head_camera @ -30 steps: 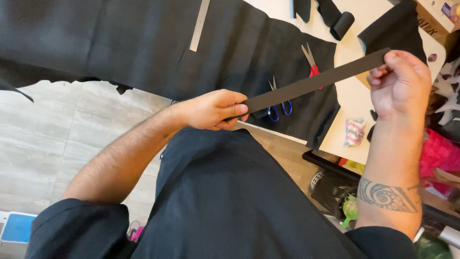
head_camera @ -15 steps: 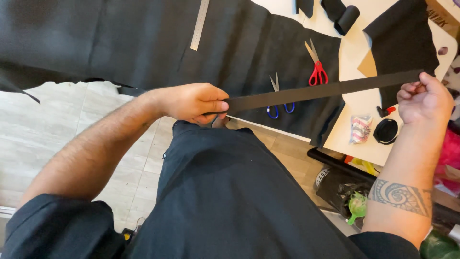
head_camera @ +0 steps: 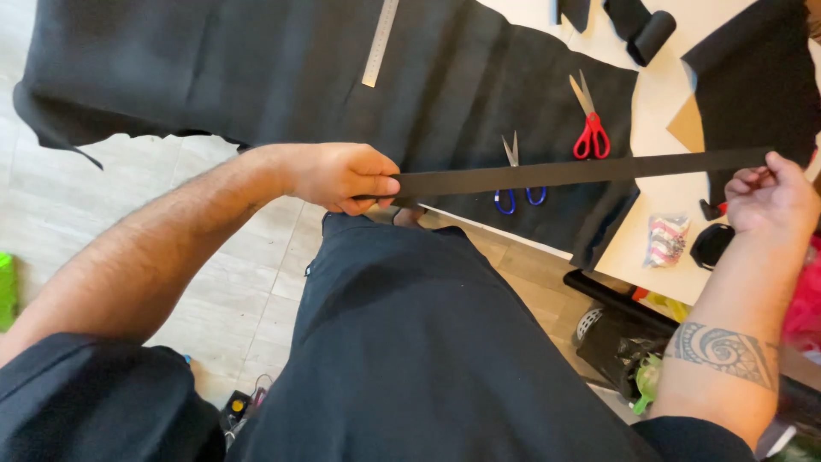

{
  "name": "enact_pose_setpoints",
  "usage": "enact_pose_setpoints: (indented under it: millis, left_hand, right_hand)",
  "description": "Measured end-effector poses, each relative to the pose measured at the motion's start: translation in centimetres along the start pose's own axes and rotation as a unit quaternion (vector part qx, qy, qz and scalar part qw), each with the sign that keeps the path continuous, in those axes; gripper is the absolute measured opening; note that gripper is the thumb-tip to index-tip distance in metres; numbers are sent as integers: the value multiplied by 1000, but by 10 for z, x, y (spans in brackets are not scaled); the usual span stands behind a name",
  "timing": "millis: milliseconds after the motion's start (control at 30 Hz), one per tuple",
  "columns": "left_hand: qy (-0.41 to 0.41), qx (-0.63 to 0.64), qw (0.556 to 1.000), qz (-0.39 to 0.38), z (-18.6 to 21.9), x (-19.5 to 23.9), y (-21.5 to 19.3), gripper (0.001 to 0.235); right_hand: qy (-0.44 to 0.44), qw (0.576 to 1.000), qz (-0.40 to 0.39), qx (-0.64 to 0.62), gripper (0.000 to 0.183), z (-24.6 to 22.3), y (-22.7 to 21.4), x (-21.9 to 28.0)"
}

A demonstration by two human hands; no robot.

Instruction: The person uses blue-handled scissors to cut a long strip from a large piece of black fabric laid out on a white table. After cutting, they pick up the strip, fold it, and measure it against a ruler while other tools like red scissors and a roll of fabric remain on the table.

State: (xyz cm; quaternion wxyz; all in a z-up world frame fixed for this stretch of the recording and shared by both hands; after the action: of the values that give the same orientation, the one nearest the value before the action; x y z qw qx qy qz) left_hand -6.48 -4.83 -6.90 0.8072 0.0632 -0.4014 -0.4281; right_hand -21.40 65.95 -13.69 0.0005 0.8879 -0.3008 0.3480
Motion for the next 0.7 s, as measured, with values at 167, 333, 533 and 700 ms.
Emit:
enact_pose_setpoints:
  millis: [167,333,533,700]
  left_hand:
    - [-1,21,1000,3,0,11,-4,36]
    - [51,-116,990,61,7,12,-20,35]
    - [103,-131,986,16,-10,3,-22,25]
    - [184,-191,964,7,11,11,-10,23]
  right_hand:
    - [5,998,-63,-8,28,7,-27,-68]
    - [-73,995,-47,50,21,-18,-20,-47]
    - [-75,995,-63,3,23,-24,-22,-37]
    - [-64,997,-34,-2,29,-25,-30,-42]
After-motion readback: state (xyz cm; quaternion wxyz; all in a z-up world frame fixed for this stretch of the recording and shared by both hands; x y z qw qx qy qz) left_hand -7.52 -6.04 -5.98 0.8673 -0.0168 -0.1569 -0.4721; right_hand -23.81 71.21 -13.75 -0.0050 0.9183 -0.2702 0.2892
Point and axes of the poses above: each hand's wrist, its own x-axis away from the middle knuckle, its own y-axis out of the palm, z = x × y, the point moved 10 cm from there along -x, towards the middle knuckle, and after that the axes turned 13 degrees about x, right-handed, at the moved point
